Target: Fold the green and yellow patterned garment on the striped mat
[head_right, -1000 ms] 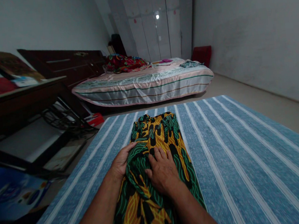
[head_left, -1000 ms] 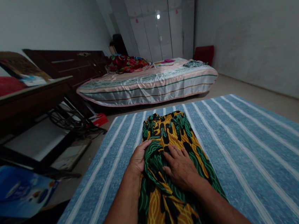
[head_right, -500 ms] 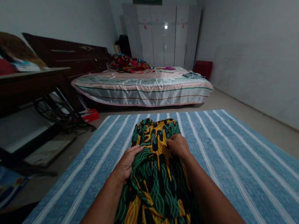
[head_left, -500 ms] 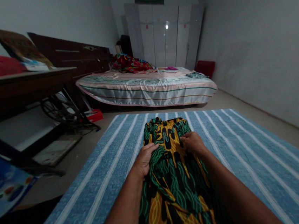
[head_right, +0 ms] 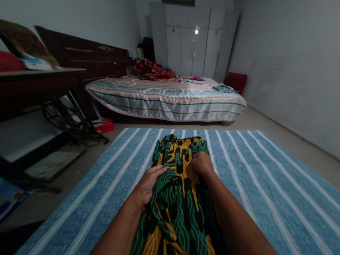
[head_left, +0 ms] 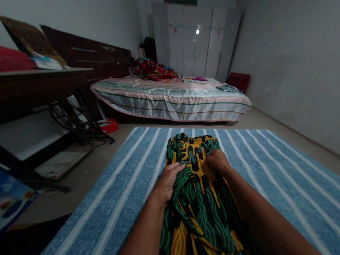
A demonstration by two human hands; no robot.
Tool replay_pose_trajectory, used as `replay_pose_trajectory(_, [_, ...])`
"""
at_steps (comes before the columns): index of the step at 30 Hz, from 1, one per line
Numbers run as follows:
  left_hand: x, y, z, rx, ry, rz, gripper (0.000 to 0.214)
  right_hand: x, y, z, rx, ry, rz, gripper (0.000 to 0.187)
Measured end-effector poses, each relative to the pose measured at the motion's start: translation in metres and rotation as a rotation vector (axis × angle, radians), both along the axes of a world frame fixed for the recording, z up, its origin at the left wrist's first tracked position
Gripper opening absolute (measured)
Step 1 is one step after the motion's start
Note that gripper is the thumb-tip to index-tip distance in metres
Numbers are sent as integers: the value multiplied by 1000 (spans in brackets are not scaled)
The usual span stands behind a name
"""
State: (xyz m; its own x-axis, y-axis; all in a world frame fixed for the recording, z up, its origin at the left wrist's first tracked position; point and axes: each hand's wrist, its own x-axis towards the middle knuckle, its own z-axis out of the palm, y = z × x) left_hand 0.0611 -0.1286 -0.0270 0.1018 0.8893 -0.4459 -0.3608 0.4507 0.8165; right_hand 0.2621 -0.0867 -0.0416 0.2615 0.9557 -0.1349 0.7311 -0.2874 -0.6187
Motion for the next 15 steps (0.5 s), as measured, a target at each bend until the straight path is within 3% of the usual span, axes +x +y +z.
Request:
replay_pose_trajectory(6, [1, -1, 2, 1, -5, 1, 29, -3, -9, 5, 36, -186, -32, 15])
replay_pose_trajectory(11, [0, 0, -3, 46, -46, -53, 15, -12, -21, 11, 105, -237, -41, 20])
replay_pose_trajectory(15, [0, 1, -4, 54, -57, -80, 13, -24, -28, 11, 208, 326, -29, 14])
